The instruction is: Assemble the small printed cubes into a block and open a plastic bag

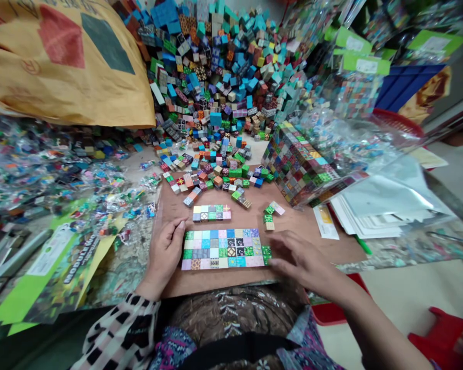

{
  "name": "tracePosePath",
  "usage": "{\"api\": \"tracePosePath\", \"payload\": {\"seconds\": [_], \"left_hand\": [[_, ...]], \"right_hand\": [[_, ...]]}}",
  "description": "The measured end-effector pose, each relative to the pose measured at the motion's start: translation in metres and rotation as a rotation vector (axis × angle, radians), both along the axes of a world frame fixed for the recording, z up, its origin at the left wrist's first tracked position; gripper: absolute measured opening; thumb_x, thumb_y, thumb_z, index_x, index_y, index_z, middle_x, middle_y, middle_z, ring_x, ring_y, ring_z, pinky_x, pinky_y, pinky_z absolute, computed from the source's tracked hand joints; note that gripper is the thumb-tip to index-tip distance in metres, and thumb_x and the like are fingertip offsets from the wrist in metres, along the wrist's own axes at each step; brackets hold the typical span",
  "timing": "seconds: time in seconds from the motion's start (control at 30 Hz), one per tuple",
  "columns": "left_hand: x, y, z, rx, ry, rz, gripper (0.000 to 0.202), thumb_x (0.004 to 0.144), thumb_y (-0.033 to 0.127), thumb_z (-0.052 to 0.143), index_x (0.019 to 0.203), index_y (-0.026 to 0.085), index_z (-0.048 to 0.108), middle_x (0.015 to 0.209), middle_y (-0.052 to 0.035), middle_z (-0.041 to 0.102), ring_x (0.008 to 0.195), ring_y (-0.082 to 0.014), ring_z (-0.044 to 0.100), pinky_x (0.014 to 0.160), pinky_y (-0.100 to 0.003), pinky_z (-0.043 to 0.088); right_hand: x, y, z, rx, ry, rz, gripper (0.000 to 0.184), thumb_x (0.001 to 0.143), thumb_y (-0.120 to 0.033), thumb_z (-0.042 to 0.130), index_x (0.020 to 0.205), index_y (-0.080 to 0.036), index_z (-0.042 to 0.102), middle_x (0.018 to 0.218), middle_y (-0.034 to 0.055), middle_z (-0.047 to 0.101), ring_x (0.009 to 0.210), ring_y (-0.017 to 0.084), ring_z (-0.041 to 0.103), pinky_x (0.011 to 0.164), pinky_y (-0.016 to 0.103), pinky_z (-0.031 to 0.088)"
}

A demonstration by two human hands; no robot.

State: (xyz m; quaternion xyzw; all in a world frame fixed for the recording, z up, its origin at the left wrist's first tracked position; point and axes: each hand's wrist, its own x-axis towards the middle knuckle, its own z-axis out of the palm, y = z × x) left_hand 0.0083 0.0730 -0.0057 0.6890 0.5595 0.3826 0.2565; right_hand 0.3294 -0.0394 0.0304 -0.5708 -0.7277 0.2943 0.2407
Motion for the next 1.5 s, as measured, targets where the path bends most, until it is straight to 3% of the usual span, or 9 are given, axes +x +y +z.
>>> {"api": "tracePosePath", "payload": {"seconds": [0.07,0.17,0.37,0.57,1.0,1.33,1.5], "left_hand": [[0.000,0.000,0.000,-0.005,0.002,0.003,0.040,0.096,0.047,0.049,0.109,0.018,0.072,0.102,-0.0063,0.075,0.094,-0.0215,0.068,0.089,-0.035,0.053],[-0.001,0.000,-0.001,-0.008,0.002,0.000,0.040,0.096,0.047,0.049,0.110,0.018,0.072,0.103,-0.0062,0.074,0.095,-0.0215,0.067,0.089,-0.035,0.052],[-0.003,0.000,-0.004,0.001,-0.006,-0.010,0.037,0.097,0.046,0.049,0.109,0.020,0.072,0.103,-0.0047,0.074,0.096,-0.0211,0.067,0.089,-0.034,0.052],[-0.002,0.000,-0.002,0.003,0.016,-0.009,0.038,0.097,0.047,0.048,0.110,0.020,0.072,0.104,-0.0051,0.074,0.095,-0.0213,0.068,0.088,-0.034,0.053],[0.001,0.000,0.001,-0.017,0.037,-0.004,0.039,0.095,0.049,0.050,0.109,0.021,0.072,0.104,-0.0054,0.074,0.096,-0.0223,0.067,0.088,-0.035,0.053],[0.000,-0.001,-0.001,-0.011,0.057,-0.005,0.037,0.095,0.048,0.050,0.110,0.022,0.072,0.104,-0.0044,0.074,0.096,-0.0219,0.067,0.088,-0.034,0.053],[-0.002,-0.002,0.005,-0.015,0.016,0.016,0.036,0.096,0.045,0.049,0.110,0.020,0.071,0.101,-0.0046,0.074,0.093,-0.0217,0.067,0.084,-0.033,0.052]], "right_hand": [[0.008,0.009,-0.004,0.058,-0.012,-0.087,0.031,0.097,-0.034,0.054,0.126,-0.024,0.057,0.111,0.0102,0.065,0.097,0.025,0.064,0.082,0.042,0.056],[0.014,0.026,-0.014,0.159,-0.112,-0.145,0.032,0.096,-0.031,0.052,0.126,-0.022,0.058,0.101,0.0108,0.065,0.092,0.026,0.063,0.080,0.043,0.055],[0.012,0.046,-0.019,0.165,-0.254,-0.087,0.036,0.096,-0.029,0.053,0.129,-0.018,0.059,0.114,0.0154,0.064,0.106,0.030,0.061,0.090,0.049,0.051],[0.012,0.040,-0.020,0.070,-0.125,-0.061,0.035,0.098,-0.031,0.050,0.130,-0.020,0.059,0.111,0.0138,0.066,0.106,0.028,0.063,0.089,0.046,0.053],[0.000,0.030,-0.022,0.052,-0.006,-0.045,0.033,0.098,-0.030,0.049,0.127,-0.022,0.061,0.119,0.0124,0.068,0.111,0.026,0.063,0.095,0.047,0.052],[0.002,0.028,-0.018,0.117,-0.025,-0.066,0.033,0.100,-0.025,0.041,0.126,-0.023,0.061,0.109,0.0105,0.069,0.101,0.024,0.066,0.087,0.043,0.055],[0.012,0.038,-0.014,0.291,-0.165,-0.140,0.032,0.100,-0.022,0.039,0.121,-0.018,0.063,0.099,0.0117,0.064,0.096,0.025,0.062,0.084,0.042,0.053]]}}
